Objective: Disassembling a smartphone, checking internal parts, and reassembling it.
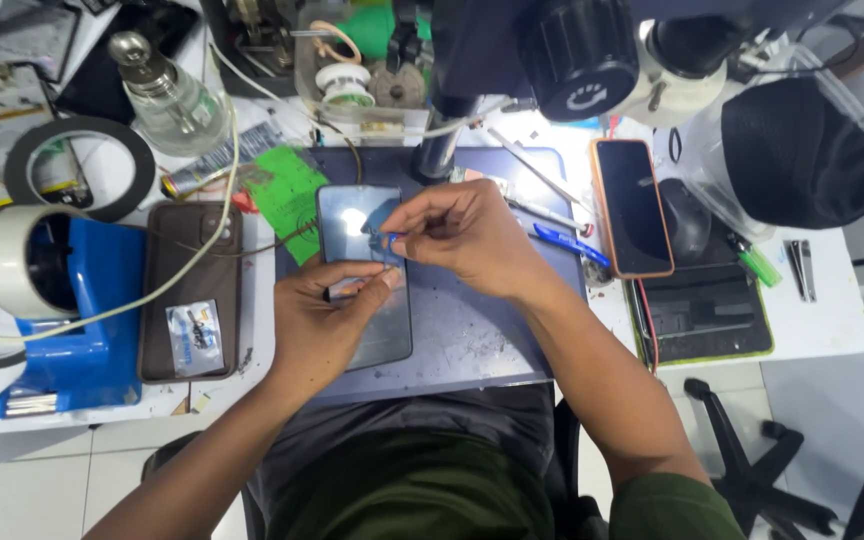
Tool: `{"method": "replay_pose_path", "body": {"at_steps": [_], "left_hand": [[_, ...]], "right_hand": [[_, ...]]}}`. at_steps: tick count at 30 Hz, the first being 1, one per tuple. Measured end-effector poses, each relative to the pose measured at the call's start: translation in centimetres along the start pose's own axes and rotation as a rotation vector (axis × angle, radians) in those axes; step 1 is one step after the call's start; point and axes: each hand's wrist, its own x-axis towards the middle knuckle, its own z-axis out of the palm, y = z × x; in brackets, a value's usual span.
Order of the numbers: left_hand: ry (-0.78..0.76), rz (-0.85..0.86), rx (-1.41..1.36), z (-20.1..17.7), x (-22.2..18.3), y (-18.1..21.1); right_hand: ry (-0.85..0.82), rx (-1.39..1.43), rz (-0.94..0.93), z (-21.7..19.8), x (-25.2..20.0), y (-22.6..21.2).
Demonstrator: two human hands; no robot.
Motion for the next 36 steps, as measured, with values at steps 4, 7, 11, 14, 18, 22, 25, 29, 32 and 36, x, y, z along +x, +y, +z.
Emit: {"method": "replay_pose_path", "body": {"at_steps": [4,7,11,14,18,22,25,29,32,36], "left_hand": [[0.004,0.031,0.016,0.2,0.0,-0.5],[0.02,0.034,0.0,0.1,-0.1,-0.5],[0.02,0.053,-0.04,0.1,0.0,-0.7],[0.014,0.052,-0.054,0.1,0.0,-0.6],[-0.002,0.063,-0.063,0.1,0.1,-0.4],[-0.001,0.066,-0.056,0.1,-0.1,-1.1],[0.0,0.064,-0.059,0.2,0.0,-1.0],[0.006,0.063,-0.06,0.1,-0.2,-1.0],[-0.003,0.08,-0.048,0.0,-0.2,-0.8],[-0.008,0.102,-0.045,0.0,-0.2,-0.6]], "right_hand": [[-0.013,-0.012,-0.02,-0.1,0.2,-0.3],[-0.023,0.002,-0.028,0.0,0.2,-0.3],[-0.001,-0.012,-0.017,0.0,0.1,0.5],[0.008,-0.013,-0.024,-0.1,0.3,1.2],[0.009,-0.018,-0.026,0.0,0.3,1.1],[-0.01,-0.007,-0.032,0.1,0.2,1.1],[-0.022,0.002,-0.04,0.1,0.2,0.8],[-0.037,0.044,-0.016,0.1,0.1,1.1],[-0.04,0.051,0.0,-0.1,0.2,1.7],[-0.056,0.046,0.018,-0.1,0.1,1.3]]}}
